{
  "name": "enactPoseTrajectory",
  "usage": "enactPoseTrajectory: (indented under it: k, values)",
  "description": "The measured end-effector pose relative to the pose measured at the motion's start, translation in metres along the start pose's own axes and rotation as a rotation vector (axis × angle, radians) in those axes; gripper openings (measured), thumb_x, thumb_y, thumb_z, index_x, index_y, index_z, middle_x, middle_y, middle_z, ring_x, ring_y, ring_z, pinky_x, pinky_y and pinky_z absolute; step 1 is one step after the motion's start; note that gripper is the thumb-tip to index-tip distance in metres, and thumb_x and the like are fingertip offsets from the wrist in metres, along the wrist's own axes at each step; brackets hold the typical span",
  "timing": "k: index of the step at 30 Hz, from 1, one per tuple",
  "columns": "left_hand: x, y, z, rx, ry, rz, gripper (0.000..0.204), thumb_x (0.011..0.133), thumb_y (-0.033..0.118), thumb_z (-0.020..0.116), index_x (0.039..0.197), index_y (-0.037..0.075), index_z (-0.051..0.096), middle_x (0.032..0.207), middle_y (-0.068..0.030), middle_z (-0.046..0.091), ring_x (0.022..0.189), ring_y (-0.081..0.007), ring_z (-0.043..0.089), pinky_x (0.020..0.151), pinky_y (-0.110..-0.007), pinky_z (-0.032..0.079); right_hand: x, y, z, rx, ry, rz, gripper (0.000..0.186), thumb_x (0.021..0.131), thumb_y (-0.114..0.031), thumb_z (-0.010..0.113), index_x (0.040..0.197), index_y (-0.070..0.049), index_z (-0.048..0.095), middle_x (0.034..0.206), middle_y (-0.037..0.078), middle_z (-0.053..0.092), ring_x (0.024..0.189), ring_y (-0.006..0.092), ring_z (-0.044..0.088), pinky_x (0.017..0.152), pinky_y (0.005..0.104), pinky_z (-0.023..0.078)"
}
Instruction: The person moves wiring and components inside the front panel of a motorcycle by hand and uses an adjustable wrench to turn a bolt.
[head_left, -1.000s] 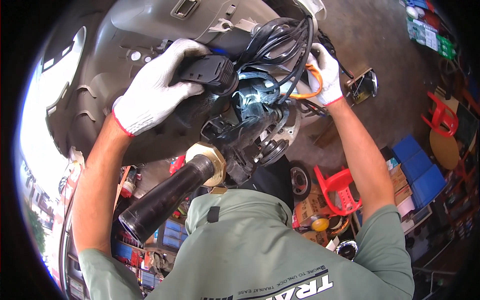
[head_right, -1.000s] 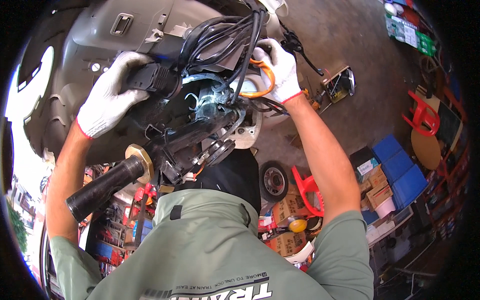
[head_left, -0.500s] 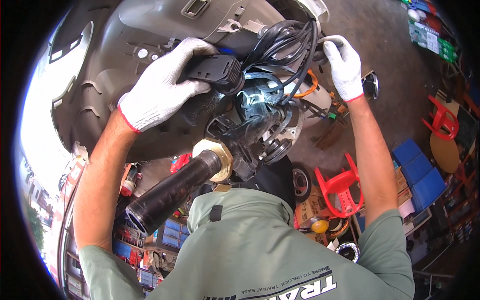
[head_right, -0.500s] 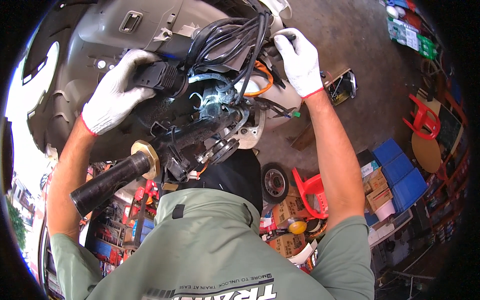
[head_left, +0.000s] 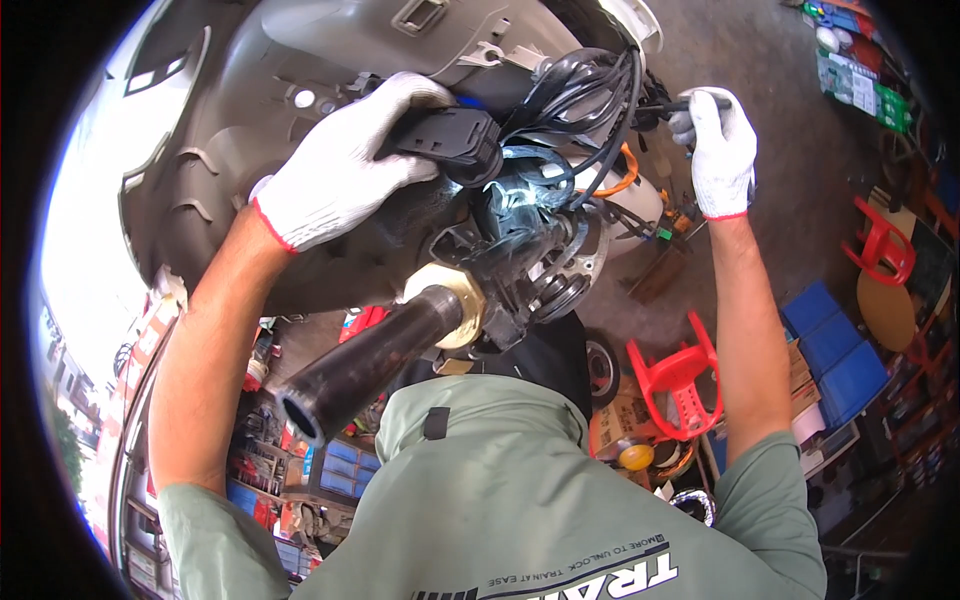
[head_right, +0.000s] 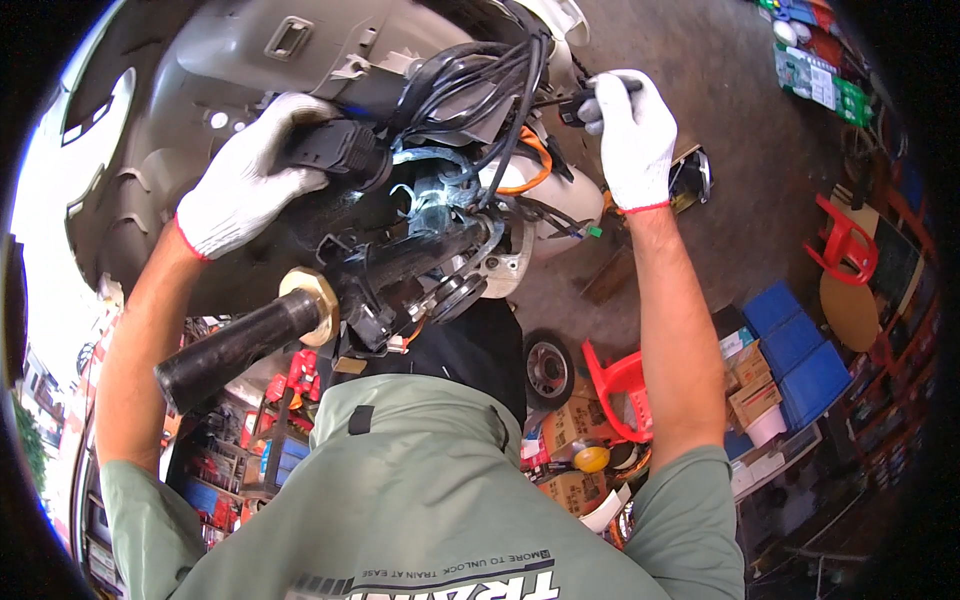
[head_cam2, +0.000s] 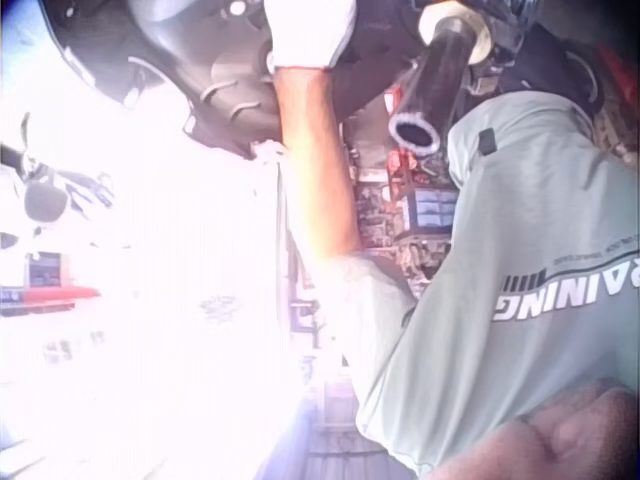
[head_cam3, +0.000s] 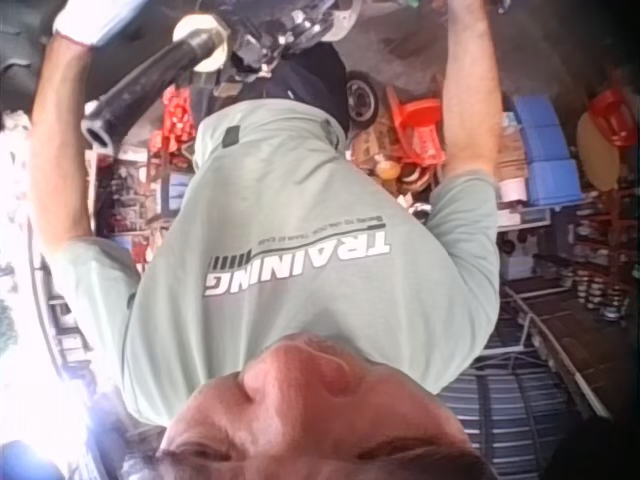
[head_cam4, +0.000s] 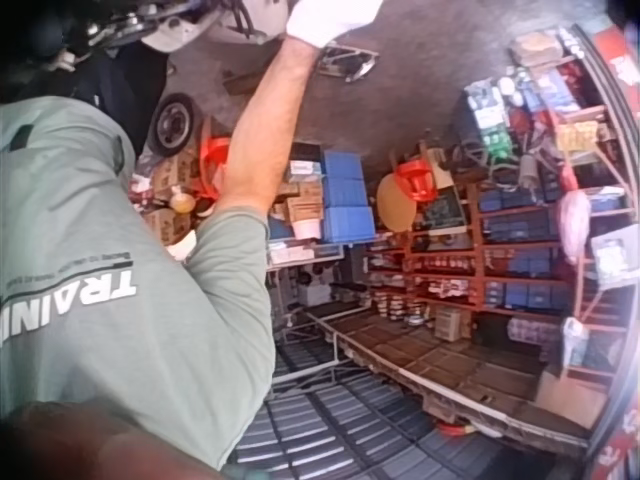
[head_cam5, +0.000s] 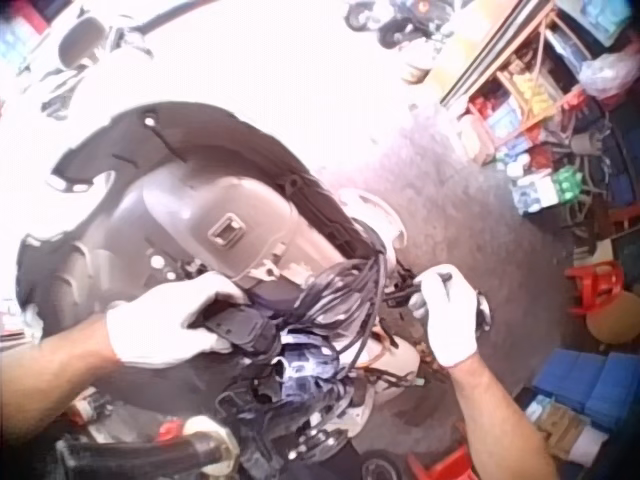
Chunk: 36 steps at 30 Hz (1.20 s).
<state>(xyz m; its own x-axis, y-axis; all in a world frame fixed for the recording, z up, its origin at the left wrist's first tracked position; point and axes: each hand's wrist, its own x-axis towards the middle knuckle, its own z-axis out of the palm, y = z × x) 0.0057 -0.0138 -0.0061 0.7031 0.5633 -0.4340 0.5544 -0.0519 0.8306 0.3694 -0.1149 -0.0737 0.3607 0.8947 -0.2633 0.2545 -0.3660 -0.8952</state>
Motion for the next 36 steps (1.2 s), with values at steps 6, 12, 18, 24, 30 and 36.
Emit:
enactPoseTrajectory:
  k: [6, 12, 18, 24, 30, 36]
  values:
    - [0.000, 0.005, -0.005, 0.085, -0.047, 0.024, 0.049, 0.084, 0.011, 0.068, 0.130, 0.008, 0.051, 0.122, -0.0136, 0.059, 0.117, -0.0266, 0.059, 0.103, -0.037, 0.045, 0.006, -0.009, -0.028, 0.116, 0.324, 0.037, 0.022, 0.101, -0.021, 0.057, 0.096, -0.001, 0.065, 0.074, 0.006, 0.066, 0.059, 0.0119, 0.059, 0.056, 0.0264, 0.050]
    - [-0.004, -0.002, 0.001, 0.113, -0.018, 0.107, 0.049, 0.086, 0.014, 0.067, 0.131, 0.010, 0.049, 0.122, -0.0186, 0.063, 0.116, -0.0348, 0.061, 0.100, -0.040, 0.046, -0.011, -0.067, -0.066, 0.073, 0.343, -0.018, 0.024, 0.102, -0.023, 0.057, 0.099, -0.001, 0.066, 0.076, 0.006, 0.067, 0.064, 0.0122, 0.061, 0.059, 0.0252, 0.049]
    - [0.000, -0.005, 0.003, 0.154, 0.014, 0.171, 0.049, 0.088, 0.017, 0.069, 0.132, 0.008, 0.048, 0.119, -0.0210, 0.063, 0.112, -0.0345, 0.062, 0.097, -0.041, 0.048, -0.078, -0.100, -0.083, 0.047, 0.447, -0.064, 0.024, 0.104, -0.024, 0.057, 0.100, -0.001, 0.066, 0.078, 0.006, 0.068, 0.065, 0.0113, 0.062, 0.058, 0.0247, 0.047]
    - [0.006, -0.011, 0.009, 0.295, 0.035, 0.233, 0.071, 0.082, 0.025, 0.078, 0.137, -0.003, 0.042, 0.118, -0.0272, 0.062, 0.115, -0.0372, 0.061, 0.099, -0.041, 0.047, -0.185, -0.100, -0.090, 0.064, 0.693, -0.075, 0.021, 0.104, -0.020, 0.055, 0.103, 0.000, 0.064, 0.081, 0.008, 0.068, 0.068, 0.0113, 0.064, 0.058, 0.0243, 0.052]
    - [0.000, -0.001, 0.021, 0.439, 0.150, 0.264, 0.046, 0.090, 0.026, 0.067, 0.122, 0.000, 0.045, 0.097, -0.0279, 0.062, 0.091, -0.0402, 0.065, 0.081, -0.048, 0.050, -0.310, -0.119, -0.100, 0.026, 0.939, -0.083, 0.021, 0.105, -0.018, 0.053, 0.106, 0.001, 0.062, 0.083, 0.009, 0.067, 0.070, 0.0125, 0.063, 0.061, 0.0257, 0.052]
    - [0.010, -0.017, 0.019, 0.630, 0.137, 0.277, 0.040, 0.098, 0.039, 0.056, 0.104, -0.001, 0.055, 0.086, -0.0266, 0.062, 0.082, -0.0418, 0.064, 0.076, -0.048, 0.050, -0.433, -0.103, -0.085, 0.096, 1.123, -0.003, 0.020, 0.104, -0.015, 0.051, 0.107, 0.001, 0.062, 0.083, 0.008, 0.067, 0.070, 0.0116, 0.061, 0.064, 0.0260, 0.052]
